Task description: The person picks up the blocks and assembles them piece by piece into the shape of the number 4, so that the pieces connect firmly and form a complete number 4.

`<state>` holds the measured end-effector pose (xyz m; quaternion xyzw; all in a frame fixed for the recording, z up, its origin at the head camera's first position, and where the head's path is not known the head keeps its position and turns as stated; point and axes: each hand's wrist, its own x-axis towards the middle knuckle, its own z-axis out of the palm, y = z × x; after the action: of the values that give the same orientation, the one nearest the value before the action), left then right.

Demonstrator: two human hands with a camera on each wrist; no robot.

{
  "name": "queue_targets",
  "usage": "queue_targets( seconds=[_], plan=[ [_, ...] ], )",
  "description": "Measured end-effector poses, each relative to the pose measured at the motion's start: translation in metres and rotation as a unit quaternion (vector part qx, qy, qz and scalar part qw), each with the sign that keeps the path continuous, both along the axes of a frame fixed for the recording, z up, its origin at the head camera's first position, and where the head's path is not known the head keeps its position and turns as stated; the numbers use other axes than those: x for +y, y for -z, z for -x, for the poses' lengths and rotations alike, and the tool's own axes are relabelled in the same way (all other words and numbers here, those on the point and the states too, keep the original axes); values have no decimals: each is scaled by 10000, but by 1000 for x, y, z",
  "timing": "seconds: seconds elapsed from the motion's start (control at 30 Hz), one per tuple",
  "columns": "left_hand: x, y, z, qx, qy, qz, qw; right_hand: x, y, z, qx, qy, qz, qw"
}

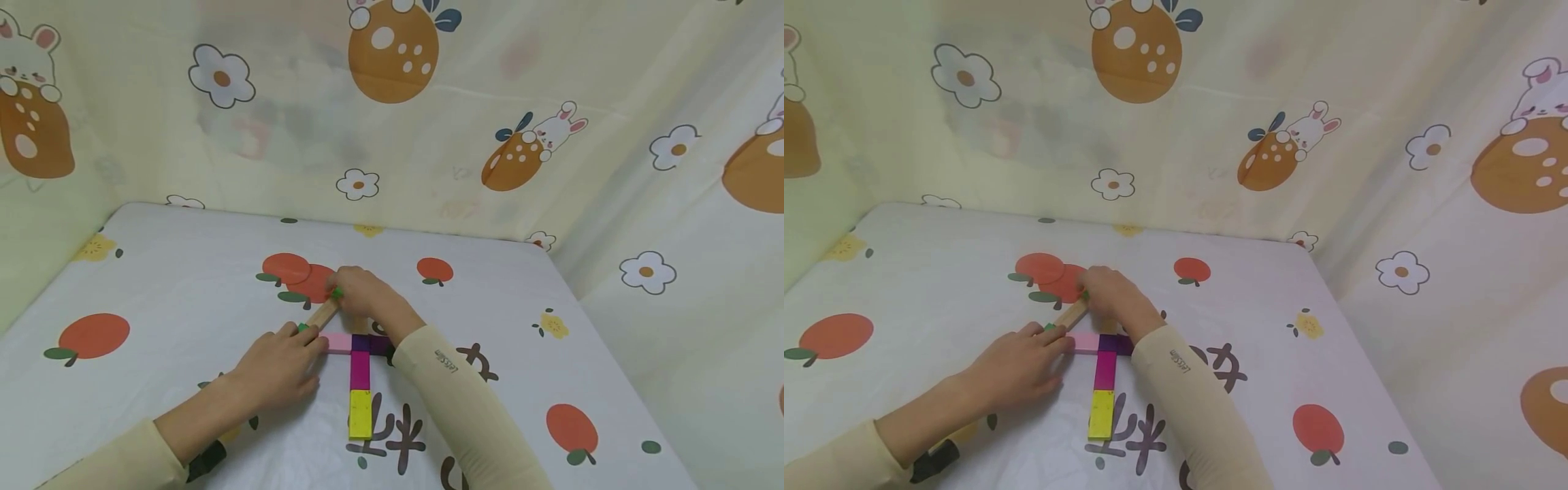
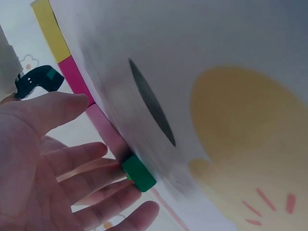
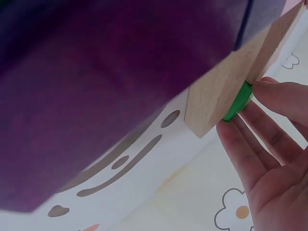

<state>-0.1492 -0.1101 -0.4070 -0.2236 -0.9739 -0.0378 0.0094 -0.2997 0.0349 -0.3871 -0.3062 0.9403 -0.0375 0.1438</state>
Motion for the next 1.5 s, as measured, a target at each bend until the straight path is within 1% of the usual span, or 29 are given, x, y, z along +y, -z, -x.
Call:
queue_targets(
  seconds=[0.2,0.43,0.6,0.73,0.87,0.97,1.1,1.2,1.33,1.5],
  plan=[
    [0,0,0,30,6,11,10000,0,2,-2,-121,177,-22,9998],
    [1,1,2,2,4,26,10000,0,4,-1,-101,263,-52,9996],
    [0,2,3,-38,38,-63,10000,3,9,-2,119,112,-156,9997],
    [0,1,6,-106,57,-109,9999,6,9,-5,518,-105,-228,9983],
    [-2,-3,9,-140,-59,-238,9996,12,5,-12,857,-38,-46,9963],
    [-4,-5,11,-114,-197,-388,9990,17,5,-20,965,57,164,9952],
    [-7,-3,13,79,-276,-527,9982,23,5,-31,1137,92,352,9929],
    [-10,-3,15,322,-311,-654,9969,28,3,-39,1149,157,433,9923],
    [-13,-5,18,564,-355,-721,9952,34,0,-47,989,128,541,9935],
    [-18,-8,17,638,-248,-702,9952,41,-1,-55,960,-7,636,9933]
  ],
)
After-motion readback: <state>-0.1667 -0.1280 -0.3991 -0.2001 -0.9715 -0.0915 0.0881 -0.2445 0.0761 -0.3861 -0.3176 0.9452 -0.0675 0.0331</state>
